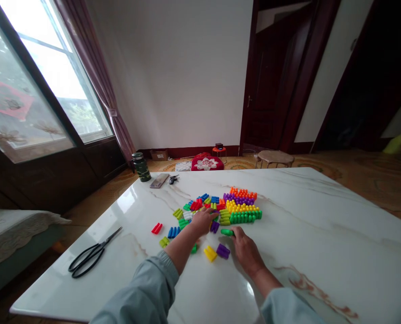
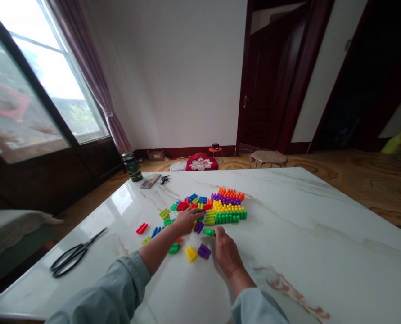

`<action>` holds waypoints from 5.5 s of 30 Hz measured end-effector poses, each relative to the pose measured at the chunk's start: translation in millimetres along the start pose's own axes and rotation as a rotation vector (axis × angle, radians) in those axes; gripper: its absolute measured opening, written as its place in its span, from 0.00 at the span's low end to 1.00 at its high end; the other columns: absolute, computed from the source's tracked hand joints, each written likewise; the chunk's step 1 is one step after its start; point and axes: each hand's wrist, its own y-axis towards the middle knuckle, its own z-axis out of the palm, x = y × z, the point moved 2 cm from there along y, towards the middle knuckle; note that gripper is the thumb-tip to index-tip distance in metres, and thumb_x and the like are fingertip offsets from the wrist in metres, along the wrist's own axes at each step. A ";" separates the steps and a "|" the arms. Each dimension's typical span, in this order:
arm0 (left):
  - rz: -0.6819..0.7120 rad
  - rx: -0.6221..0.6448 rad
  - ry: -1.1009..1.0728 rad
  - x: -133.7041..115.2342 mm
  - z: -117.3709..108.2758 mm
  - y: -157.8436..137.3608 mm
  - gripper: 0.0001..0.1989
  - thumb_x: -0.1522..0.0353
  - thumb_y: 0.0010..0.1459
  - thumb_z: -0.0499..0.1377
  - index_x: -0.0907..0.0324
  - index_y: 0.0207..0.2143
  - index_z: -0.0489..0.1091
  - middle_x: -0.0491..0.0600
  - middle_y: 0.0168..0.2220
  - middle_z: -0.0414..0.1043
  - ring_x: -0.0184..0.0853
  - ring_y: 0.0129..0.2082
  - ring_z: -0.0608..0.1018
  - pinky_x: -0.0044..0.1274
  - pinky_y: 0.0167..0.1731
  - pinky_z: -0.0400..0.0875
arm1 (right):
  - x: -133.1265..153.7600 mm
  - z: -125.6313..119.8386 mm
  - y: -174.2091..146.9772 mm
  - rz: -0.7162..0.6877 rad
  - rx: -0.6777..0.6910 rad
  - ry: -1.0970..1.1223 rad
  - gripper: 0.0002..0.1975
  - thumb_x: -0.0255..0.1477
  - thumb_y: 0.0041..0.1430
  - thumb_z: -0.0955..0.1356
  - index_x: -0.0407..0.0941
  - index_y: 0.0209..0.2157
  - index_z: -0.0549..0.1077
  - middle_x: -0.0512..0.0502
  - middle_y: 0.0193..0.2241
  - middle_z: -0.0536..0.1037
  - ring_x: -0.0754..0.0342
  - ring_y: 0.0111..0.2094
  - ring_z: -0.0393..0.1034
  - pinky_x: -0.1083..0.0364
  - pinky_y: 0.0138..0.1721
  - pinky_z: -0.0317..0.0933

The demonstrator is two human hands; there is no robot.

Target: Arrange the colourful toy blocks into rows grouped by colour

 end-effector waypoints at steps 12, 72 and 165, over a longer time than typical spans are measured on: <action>0.073 0.099 0.114 -6.5 -13.8 7.8 0.29 0.81 0.46 0.59 0.52 0.52 0.69 0.56 0.49 0.68 0.48 0.49 0.73 0.35 0.44 0.71 | 1.7 -0.3 -0.1 -0.020 0.041 -0.072 0.13 0.23 0.64 0.55 0.45 0.41 0.68 0.45 0.34 0.75 0.52 0.33 0.73 0.57 0.33 0.62; -0.082 -0.659 -0.364 -32.0 32.2 -78.6 0.17 0.77 0.61 0.46 0.57 0.39 0.73 0.52 0.39 0.69 0.36 0.42 0.73 0.28 0.43 0.70 | 11.9 -4.0 1.8 -0.071 0.200 -0.023 0.10 0.21 0.62 0.62 0.46 0.43 0.69 0.45 0.40 0.73 0.51 0.40 0.72 0.53 0.42 0.68; -0.205 -0.345 -0.181 -31.0 43.2 -66.4 0.21 0.81 0.57 0.49 0.57 0.46 0.74 0.53 0.41 0.69 0.38 0.41 0.73 0.28 0.43 0.69 | -48.8 -90.2 61.0 0.156 0.463 -0.602 0.12 0.23 0.57 0.67 0.50 0.40 0.79 0.49 0.41 0.78 0.52 0.47 0.69 0.57 0.41 0.60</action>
